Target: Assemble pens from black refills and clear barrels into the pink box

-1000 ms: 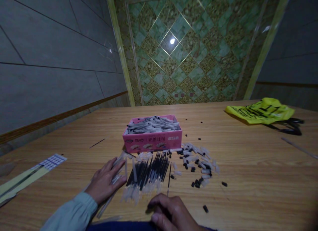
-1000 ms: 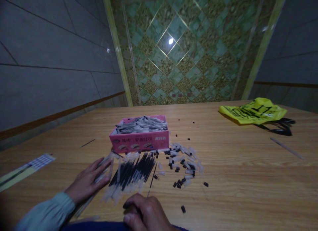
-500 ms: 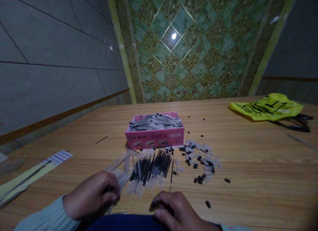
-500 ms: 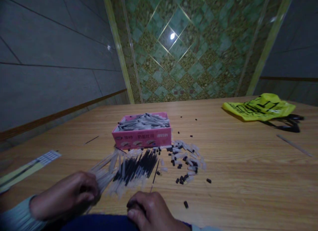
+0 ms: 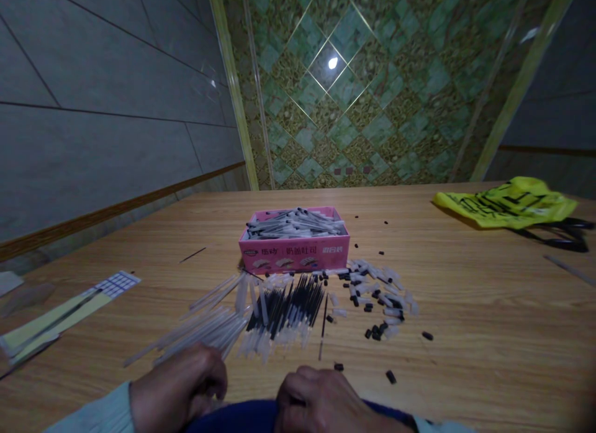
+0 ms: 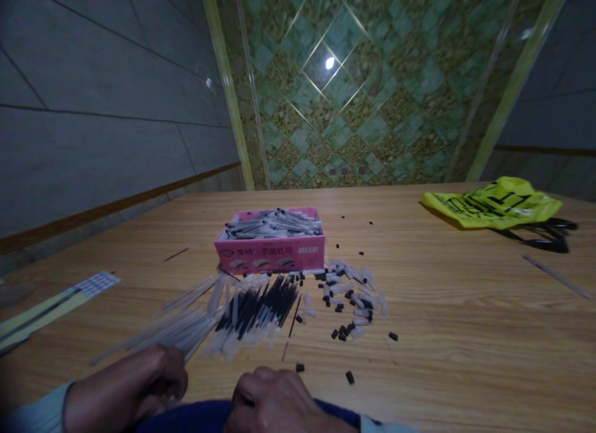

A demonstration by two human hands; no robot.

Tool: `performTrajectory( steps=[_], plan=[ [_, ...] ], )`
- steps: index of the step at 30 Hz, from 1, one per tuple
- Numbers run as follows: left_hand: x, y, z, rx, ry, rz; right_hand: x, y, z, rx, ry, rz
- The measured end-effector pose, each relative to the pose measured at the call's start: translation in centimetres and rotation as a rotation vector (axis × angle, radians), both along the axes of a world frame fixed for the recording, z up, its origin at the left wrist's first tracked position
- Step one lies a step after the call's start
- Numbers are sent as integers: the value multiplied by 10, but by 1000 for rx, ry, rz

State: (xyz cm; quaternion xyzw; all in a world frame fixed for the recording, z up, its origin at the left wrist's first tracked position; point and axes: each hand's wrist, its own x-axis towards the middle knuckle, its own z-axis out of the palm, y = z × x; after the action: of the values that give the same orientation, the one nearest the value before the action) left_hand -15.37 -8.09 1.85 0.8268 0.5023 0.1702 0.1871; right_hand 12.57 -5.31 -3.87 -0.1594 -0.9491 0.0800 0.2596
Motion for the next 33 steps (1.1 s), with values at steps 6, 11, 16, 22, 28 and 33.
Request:
performTrajectory(
  steps=[6, 11, 16, 22, 28, 33],
  plan=[
    [8, -4, -2, -28, 46, 35, 1, -1, 1, -31, -7, 6],
    [18, -2, 11, -85, 192, 121, 2, -2, -4, -34, 4, -1],
    [6, 21, 45, -104, 157, 187, 3, -3, -2, -72, -18, -25],
    [6, 36, 89, 372, -340, 614, 5, -5, 14, -162, -91, -100],
    [102, 28, 99, 12, -1501, 483, 7, -9, 18, -213, -118, -105],
    [175, 44, 50, -765, -1852, 449, 0, 0, -7, -156, -90, -180]
  ],
)
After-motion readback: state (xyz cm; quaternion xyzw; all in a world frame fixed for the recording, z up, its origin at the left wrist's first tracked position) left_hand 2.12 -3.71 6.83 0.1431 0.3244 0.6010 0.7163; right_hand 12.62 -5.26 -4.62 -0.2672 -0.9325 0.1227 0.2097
